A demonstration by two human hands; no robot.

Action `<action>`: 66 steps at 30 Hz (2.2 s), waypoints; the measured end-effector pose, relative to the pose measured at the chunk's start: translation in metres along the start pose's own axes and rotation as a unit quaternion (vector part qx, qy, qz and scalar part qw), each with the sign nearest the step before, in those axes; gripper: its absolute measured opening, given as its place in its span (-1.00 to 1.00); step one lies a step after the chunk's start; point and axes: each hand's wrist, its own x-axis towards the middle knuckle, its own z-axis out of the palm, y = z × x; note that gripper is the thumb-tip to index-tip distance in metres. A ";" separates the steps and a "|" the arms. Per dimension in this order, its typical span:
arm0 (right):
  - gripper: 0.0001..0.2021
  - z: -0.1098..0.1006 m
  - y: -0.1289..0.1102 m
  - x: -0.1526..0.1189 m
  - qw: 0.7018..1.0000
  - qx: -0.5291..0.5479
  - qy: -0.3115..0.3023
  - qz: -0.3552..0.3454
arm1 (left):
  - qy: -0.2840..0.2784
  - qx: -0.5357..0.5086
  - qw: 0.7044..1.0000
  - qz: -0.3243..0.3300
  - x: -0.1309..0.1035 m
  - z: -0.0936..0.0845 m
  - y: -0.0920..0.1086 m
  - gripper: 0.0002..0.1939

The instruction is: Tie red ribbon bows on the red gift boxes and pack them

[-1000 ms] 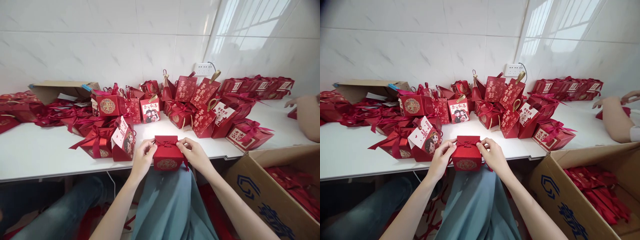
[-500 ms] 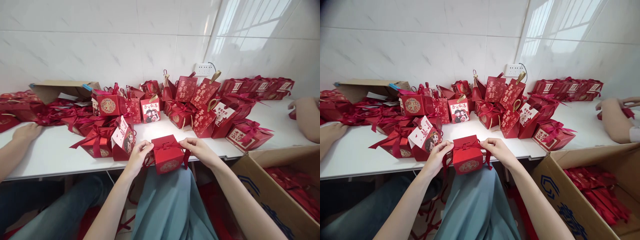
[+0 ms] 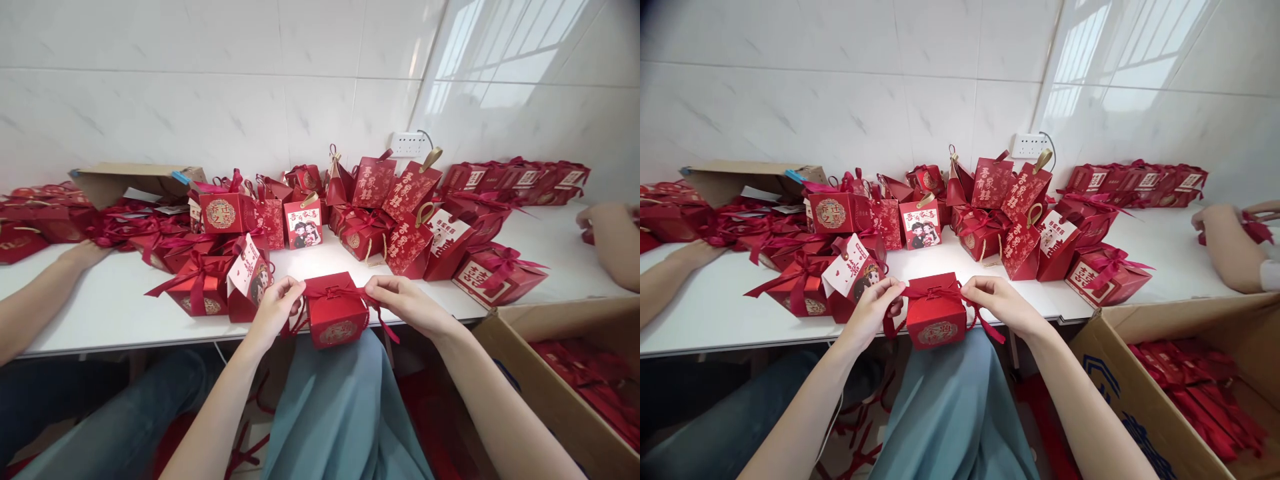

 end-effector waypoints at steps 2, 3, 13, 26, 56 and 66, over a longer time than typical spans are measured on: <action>-0.70 0.002 -0.008 0.001 1.000 0.002 -0.003 -0.025 | -0.003 0.000 1.000 0.005 0.001 0.001 0.006 -0.66; -0.71 0.005 -0.010 0.002 0.999 0.009 -0.003 -0.036 | -0.004 -0.001 1.000 0.008 0.002 0.002 0.008 -0.67; -0.71 0.036 -0.013 0.026 0.994 0.044 0.010 -0.104 | 0.013 0.056 0.997 0.051 0.012 0.002 0.017 -0.69; -0.80 0.042 -0.009 0.033 0.986 -0.052 0.086 -0.132 | -0.032 0.187 0.979 0.069 0.001 -0.007 0.031 -0.82; -0.65 0.023 -0.030 0.028 0.994 -0.003 0.088 -0.059 | 0.020 0.529 0.811 0.251 0.012 0.033 0.036 -0.92; -0.70 0.031 -0.038 0.023 0.995 -0.074 0.040 -0.058 | 0.074 0.554 0.795 0.236 0.013 0.033 0.033 -0.90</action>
